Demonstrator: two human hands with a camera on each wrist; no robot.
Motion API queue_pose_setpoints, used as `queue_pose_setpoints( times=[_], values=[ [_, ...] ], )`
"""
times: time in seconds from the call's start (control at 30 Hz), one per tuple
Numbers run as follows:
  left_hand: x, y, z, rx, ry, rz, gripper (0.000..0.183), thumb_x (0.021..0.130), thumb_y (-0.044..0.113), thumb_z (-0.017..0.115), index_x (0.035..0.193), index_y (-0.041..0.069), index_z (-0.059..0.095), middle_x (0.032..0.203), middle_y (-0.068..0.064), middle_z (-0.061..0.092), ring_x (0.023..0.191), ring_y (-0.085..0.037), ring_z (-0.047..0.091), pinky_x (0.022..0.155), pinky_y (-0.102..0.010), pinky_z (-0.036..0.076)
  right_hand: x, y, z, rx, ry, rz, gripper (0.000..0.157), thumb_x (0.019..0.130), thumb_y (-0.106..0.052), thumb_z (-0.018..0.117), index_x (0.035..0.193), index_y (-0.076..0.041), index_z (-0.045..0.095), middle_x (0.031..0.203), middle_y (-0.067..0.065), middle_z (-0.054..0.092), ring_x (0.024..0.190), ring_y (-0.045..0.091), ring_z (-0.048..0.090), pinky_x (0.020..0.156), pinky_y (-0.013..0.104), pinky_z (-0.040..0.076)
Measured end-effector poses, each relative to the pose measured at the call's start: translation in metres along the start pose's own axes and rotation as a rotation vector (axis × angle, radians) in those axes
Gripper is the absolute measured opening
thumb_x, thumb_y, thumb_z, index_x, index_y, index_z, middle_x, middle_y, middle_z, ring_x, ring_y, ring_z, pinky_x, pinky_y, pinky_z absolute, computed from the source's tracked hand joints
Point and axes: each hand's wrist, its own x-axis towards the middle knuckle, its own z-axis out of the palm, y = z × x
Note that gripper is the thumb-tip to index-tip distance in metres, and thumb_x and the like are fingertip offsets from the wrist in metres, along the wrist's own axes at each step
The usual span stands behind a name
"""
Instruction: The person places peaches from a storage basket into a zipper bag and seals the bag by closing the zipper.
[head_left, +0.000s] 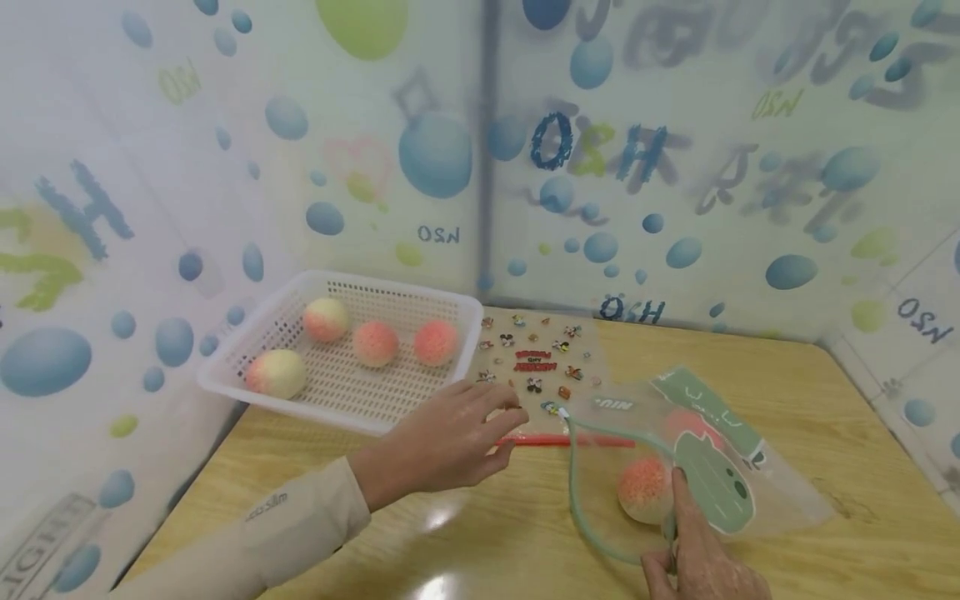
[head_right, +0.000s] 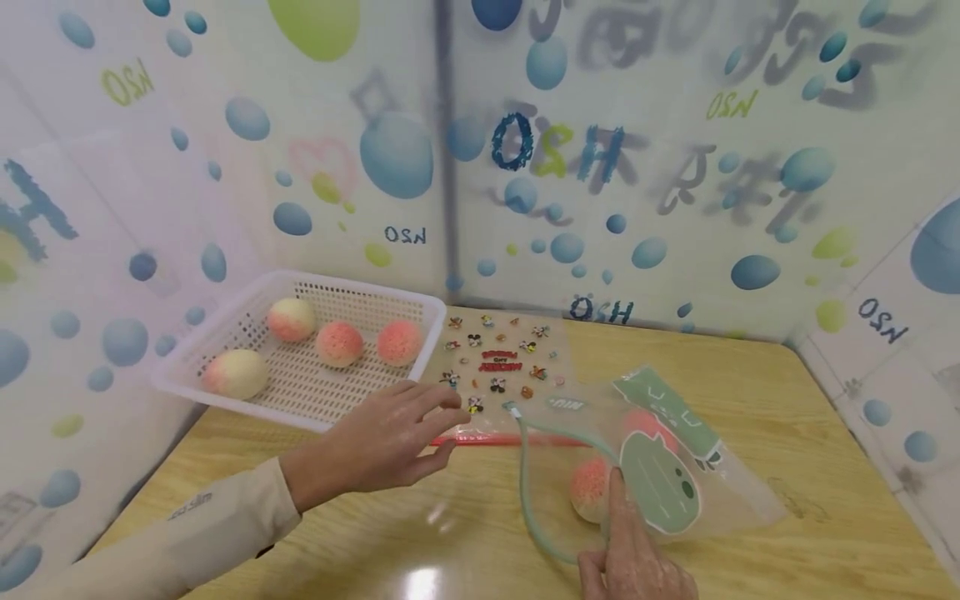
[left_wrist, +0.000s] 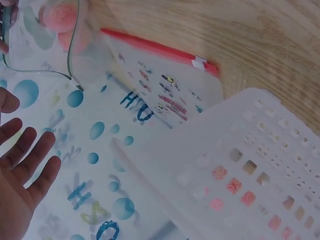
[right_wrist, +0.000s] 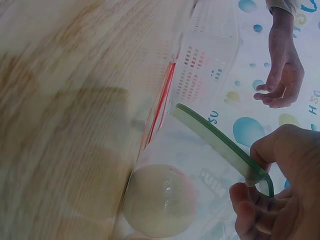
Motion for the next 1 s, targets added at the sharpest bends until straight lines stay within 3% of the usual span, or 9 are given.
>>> queue_pose_setpoints(
  times=[0.27,0.4,0.63,0.8,1.0],
  values=[
    [-0.008,-0.009,-0.008,-0.050,-0.076,-0.071,0.036,0.082,0.027,0.057,0.114,0.012,0.057,0.107,-0.001,0.055,0.095,-0.016,0.054,0.076,-0.032,0.047,-0.002,0.002,0.001,0.017,0.042,-0.041,0.082,0.065,-0.022,0.050,0.142,-0.006,0.025,0.061,-0.013,0.036,0.040,-0.010,0.020,0.031,0.009,0.017],
    [-0.014,-0.020,-0.008,-0.093,-0.111,-0.125,0.042,0.083,0.029,0.056,0.122,0.012,0.053,0.113,-0.001,0.054,0.099,-0.015,0.053,0.080,-0.030,0.046,-0.001,0.001,0.000,-0.003,0.017,-0.010,0.084,0.065,-0.022,0.052,0.143,-0.007,0.024,0.060,-0.013,0.038,0.039,-0.010,0.020,0.031,0.010,0.018],
    [-0.026,-0.044,-0.001,-0.116,-0.085,-0.162,0.047,0.082,0.028,0.058,0.124,0.010,0.050,0.118,-0.004,0.052,0.094,-0.017,0.054,0.076,-0.032,0.048,-0.003,-0.004,-0.002,-0.040,-0.050,0.073,0.090,0.063,-0.018,0.058,0.144,-0.013,0.019,0.059,-0.014,0.038,0.036,-0.009,0.018,0.030,0.012,0.019],
    [-0.034,-0.060,0.002,-0.110,-0.061,-0.206,0.047,0.083,0.026,0.058,0.126,0.011,0.050,0.120,-0.004,0.052,0.088,-0.016,0.055,0.070,-0.031,0.049,-0.003,-0.002,0.001,-0.022,-0.014,0.041,0.089,0.063,-0.018,0.056,0.144,-0.011,0.022,0.060,-0.014,0.038,0.037,-0.010,0.017,0.031,0.010,0.017],
    [-0.042,-0.081,0.012,-0.098,-0.023,-0.253,0.047,0.079,0.022,0.062,0.122,0.006,0.053,0.119,-0.008,0.052,0.094,-0.019,0.055,0.076,-0.033,0.048,-0.005,0.003,0.003,-0.021,0.031,0.004,0.088,0.061,-0.020,0.054,0.143,-0.008,0.025,0.061,-0.012,0.036,0.039,-0.009,0.017,0.031,0.011,0.017]
  ],
)
